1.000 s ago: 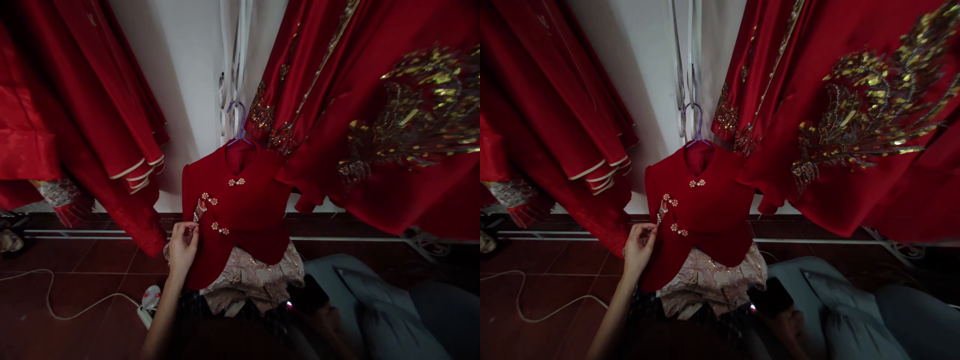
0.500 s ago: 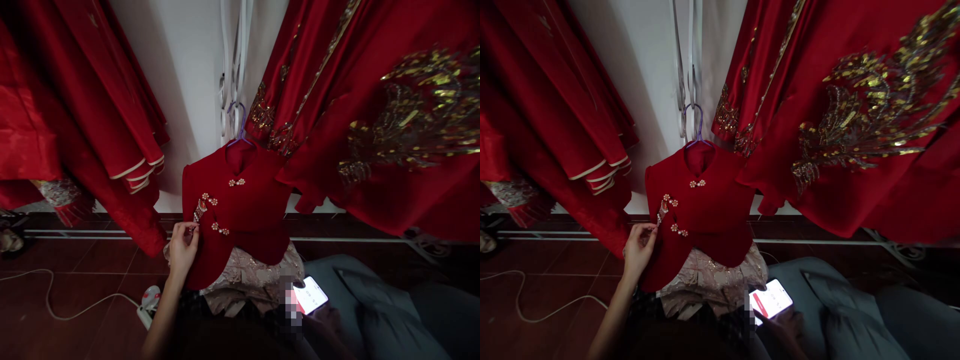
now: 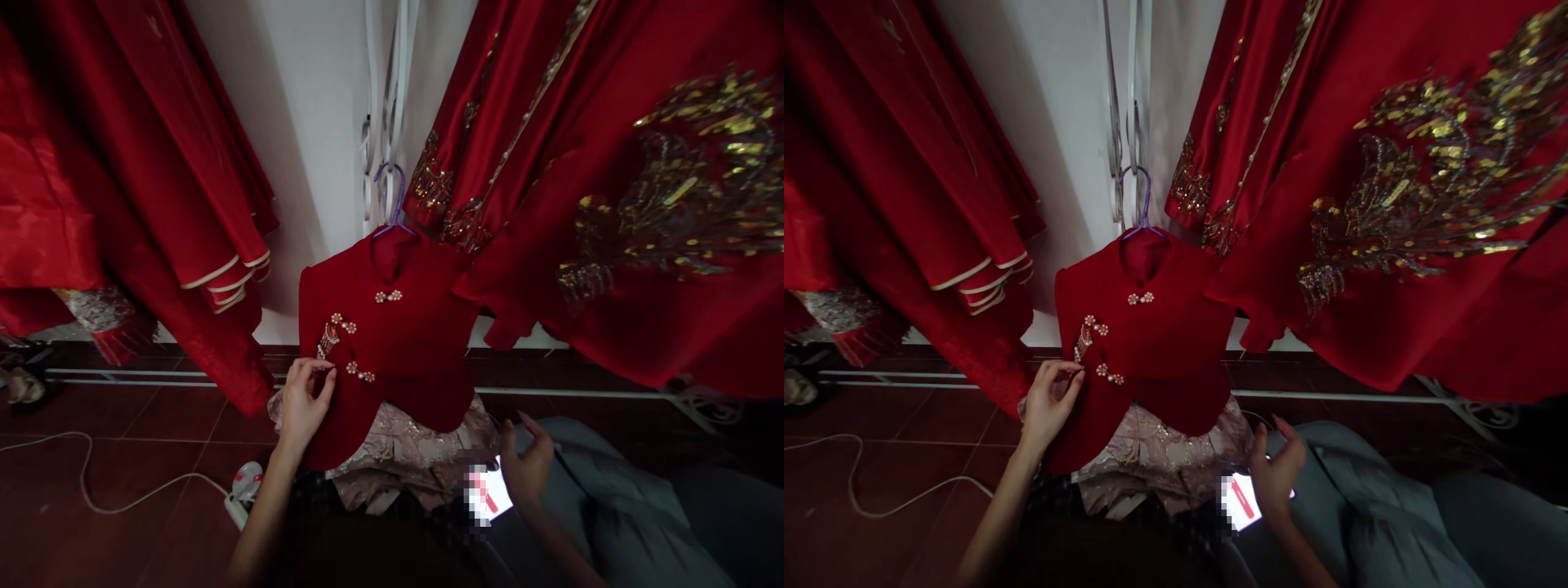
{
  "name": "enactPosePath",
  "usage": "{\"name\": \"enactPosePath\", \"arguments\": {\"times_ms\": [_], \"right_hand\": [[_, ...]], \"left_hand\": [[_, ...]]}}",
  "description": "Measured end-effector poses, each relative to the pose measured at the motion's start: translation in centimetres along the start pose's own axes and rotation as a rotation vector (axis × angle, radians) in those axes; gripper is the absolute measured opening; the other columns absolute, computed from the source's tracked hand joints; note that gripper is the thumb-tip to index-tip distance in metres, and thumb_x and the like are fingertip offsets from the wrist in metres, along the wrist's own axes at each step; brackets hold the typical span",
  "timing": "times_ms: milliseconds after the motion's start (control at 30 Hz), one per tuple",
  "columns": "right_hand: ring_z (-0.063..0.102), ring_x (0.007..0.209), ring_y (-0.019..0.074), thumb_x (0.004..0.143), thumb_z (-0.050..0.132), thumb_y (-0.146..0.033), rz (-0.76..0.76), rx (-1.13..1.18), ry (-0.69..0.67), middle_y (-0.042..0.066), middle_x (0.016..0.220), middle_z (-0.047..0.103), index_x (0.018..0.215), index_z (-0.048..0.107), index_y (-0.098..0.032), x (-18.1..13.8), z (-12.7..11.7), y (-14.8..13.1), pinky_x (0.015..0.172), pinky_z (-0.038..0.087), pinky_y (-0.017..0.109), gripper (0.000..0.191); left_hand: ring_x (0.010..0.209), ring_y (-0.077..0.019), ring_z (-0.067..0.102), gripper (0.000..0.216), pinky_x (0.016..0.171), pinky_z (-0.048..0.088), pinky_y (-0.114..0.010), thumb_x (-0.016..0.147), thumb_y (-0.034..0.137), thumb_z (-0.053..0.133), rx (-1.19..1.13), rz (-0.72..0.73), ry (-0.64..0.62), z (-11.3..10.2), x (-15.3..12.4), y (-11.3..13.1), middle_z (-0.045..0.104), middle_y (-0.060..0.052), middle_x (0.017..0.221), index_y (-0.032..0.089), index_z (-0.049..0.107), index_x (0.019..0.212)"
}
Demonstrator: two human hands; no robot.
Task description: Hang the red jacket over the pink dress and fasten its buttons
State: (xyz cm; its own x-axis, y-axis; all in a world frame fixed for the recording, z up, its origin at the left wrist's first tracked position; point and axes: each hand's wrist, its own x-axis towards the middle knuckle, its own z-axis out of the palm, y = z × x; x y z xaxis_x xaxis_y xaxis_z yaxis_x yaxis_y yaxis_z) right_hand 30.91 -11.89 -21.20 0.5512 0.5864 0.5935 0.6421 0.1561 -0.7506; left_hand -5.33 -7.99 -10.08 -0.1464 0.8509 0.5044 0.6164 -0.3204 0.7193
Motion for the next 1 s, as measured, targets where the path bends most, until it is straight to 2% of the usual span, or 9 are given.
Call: {"name": "enactPosePath", "arguments": {"times_ms": [67, 200, 333, 433, 633, 833, 1000], "right_hand": [[0.052, 0.098, 0.0253, 0.081, 0.054, -0.04, -0.017, 0.051, -0.033, 0.012, 0.104, 0.054, 0.104, 0.052, -0.017, 0.6, 1.8, -3.2, 0.087, 0.039, 0.047, 0.032], [0.053, 0.098, 0.023, 0.082, 0.054, -0.027, -0.147, 0.207, -0.203, 0.01, 0.102, 0.055, 0.095, 0.054, -0.019, 0.1, 4.5, -10.6, 0.087, 0.041, 0.044, 0.015], [0.052, 0.095, 0.0206, 0.083, 0.051, -0.018, -0.261, 0.31, -0.412, 0.008, 0.099, 0.054, 0.091, 0.055, -0.021, -1.8, 6.7, -15.2, 0.085, 0.042, 0.041, 0.009], [0.049, 0.097, 0.0207, 0.083, 0.051, -0.018, -0.242, 0.341, -0.499, 0.008, 0.099, 0.051, 0.093, 0.054, -0.021, -2.6, 9.0, -16.7, 0.085, 0.042, 0.039, 0.011], [0.047, 0.091, 0.0201, 0.079, 0.052, -0.018, -0.083, 0.33, -0.497, 0.007, 0.096, 0.049, 0.096, 0.053, -0.019, -2.1, 12.9, -18.5, 0.082, 0.042, 0.038, 0.016], [0.046, 0.087, 0.0188, 0.082, 0.048, -0.017, -0.013, 0.382, -0.423, 0.005, 0.092, 0.047, 0.094, 0.049, -0.02, -5.1, 12.4, -18.9, 0.079, 0.041, 0.036, 0.013], [0.046, 0.084, 0.018, 0.082, 0.047, -0.017, -0.022, 0.401, -0.466, 0.004, 0.089, 0.046, 0.095, 0.047, -0.021, -7.4, 11.7, -18.2, 0.078, 0.042, 0.035, 0.014]], "left_hand": [[0.093, -0.0184, 0.053, 0.014, 0.086, 0.043, -0.034, 0.083, 0.032, 0.056, 0.035, 0.05, -0.059, 0.3, -0.1, 1.0, 0.055, -0.003, 0.094, 0.024, 0.063, 0.093], [0.097, -0.0199, 0.049, 0.017, 0.091, 0.04, -0.037, 0.084, 0.029, 0.056, 0.098, 0.139, -0.138, 1.2, -0.5, 2.5, 0.053, -0.004, 0.1, 0.026, 0.063, 0.099], [0.097, -0.0213, 0.046, 0.023, 0.09, 0.04, -0.038, 0.084, 0.028, 0.054, 0.212, 0.19, -0.164, 1.7, -0.6, 2.7, 0.05, -0.006, 0.102, 0.027, 0.062, 0.105], [0.095, -0.0222, 0.045, 0.022, 0.087, 0.04, -0.039, 0.085, 0.029, 0.052, 0.301, 0.215, -0.197, 1.8, -0.4, 2.4, 0.049, -0.007, 0.1, 0.026, 0.062, 0.105], [0.095, -0.0235, 0.044, 0.018, 0.085, 0.041, -0.039, 0.085, 0.025, 0.051, 0.342, 0.237, -0.224, 2.1, -0.5, 1.7, 0.048, -0.008, 0.101, 0.022, 0.061, 0.1], [0.098, -0.0219, 0.047, 0.015, 0.088, 0.041, -0.038, 0.087, 0.022, 0.049, 0.214, 0.223, -0.236, 2.1, -0.8, 1.5, 0.053, -0.006, 0.101, 0.022, 0.059, 0.098], [0.095, -0.0206, 0.053, 0.012, 0.085, 0.04, -0.036, 0.086, 0.024, 0.051, 0.19, 0.218, -0.23, 2.1, -0.8, 1.3, 0.061, -0.005, 0.097, 0.022, 0.061, 0.093]]}}
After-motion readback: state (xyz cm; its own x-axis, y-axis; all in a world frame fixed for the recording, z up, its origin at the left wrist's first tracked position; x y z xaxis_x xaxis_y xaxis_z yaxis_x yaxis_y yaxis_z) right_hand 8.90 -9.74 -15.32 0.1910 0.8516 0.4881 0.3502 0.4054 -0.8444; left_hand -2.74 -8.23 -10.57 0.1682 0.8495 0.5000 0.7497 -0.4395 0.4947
